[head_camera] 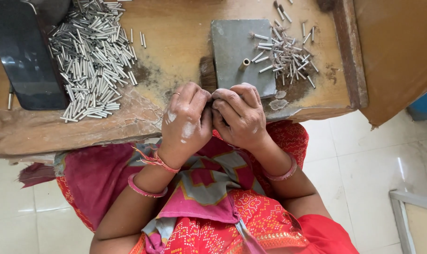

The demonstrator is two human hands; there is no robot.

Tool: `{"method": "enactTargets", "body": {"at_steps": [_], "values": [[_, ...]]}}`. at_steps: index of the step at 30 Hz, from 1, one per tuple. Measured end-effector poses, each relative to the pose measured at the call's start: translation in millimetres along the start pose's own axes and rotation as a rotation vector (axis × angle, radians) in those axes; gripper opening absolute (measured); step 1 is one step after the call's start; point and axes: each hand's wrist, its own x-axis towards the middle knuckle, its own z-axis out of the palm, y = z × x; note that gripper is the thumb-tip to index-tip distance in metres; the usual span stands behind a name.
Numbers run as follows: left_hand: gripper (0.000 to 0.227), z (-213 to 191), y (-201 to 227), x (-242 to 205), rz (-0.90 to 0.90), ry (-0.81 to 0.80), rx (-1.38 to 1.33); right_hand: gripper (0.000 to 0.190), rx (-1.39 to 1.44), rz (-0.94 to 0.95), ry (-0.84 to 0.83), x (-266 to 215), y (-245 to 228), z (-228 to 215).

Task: The person sits at a wooden workbench covered with many small silver metal pins and works a pin between their fingers, then reaches to the stone block with a hole and places or presses the pin into it, repeating this cycle with individual pins taken from the pile. A smartphone lies on the bench beside the pile of pins.

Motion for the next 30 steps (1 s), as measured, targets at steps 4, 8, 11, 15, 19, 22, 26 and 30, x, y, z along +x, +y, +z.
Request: {"method": "enactTargets", "body": {"at_steps": [4, 8, 11, 15, 19, 22, 26, 30], "values": [[0.017, -0.8, 1.2, -0.6, -0.007, -0.016, 0.010, 0.014, -0.002, 0.002, -0.005, -1.8, 0.6, 1.0], [0.017, -0.3, 0.1, -1.7, -0.012, -0.009, 0.005, 0.014, -0.004, 0.004, -0.005, -1.9, -0.1, 1.5], [0.017, 0.4, -1.3, -2.1, -0.006, -0.009, 0.012, 0.014, -0.004, 0.001, -0.004, -1.5, 0.0, 1.8], [0.018, 0.6, -1.8, -2.6, 0.002, -0.006, 0.026, 0.014, 0.001, -0.001, -0.001, -1.6, 0.0, 2.0], [0.019, 1.5, -1.5, -3.1, 0.012, 0.012, 0.035, 0.014, 0.006, -0.001, 0.001, -2.8, 0.5, 3.1], [0.019, 2.0, -1.3, -3.7, 0.011, 0.009, 0.041, 0.013, 0.003, -0.003, 0.003, -3.6, 0.8, 3.5], [0.021, 2.9, -0.6, -4.2, 0.032, 0.025, 0.079, 0.014, 0.000, -0.001, -0.001, -4.0, 1.1, 3.4], [0.023, 4.8, -2.2, -4.5, 0.064, 0.024, 0.126, 0.014, -0.001, -0.002, -0.004, -4.0, 1.1, 2.2]]}}
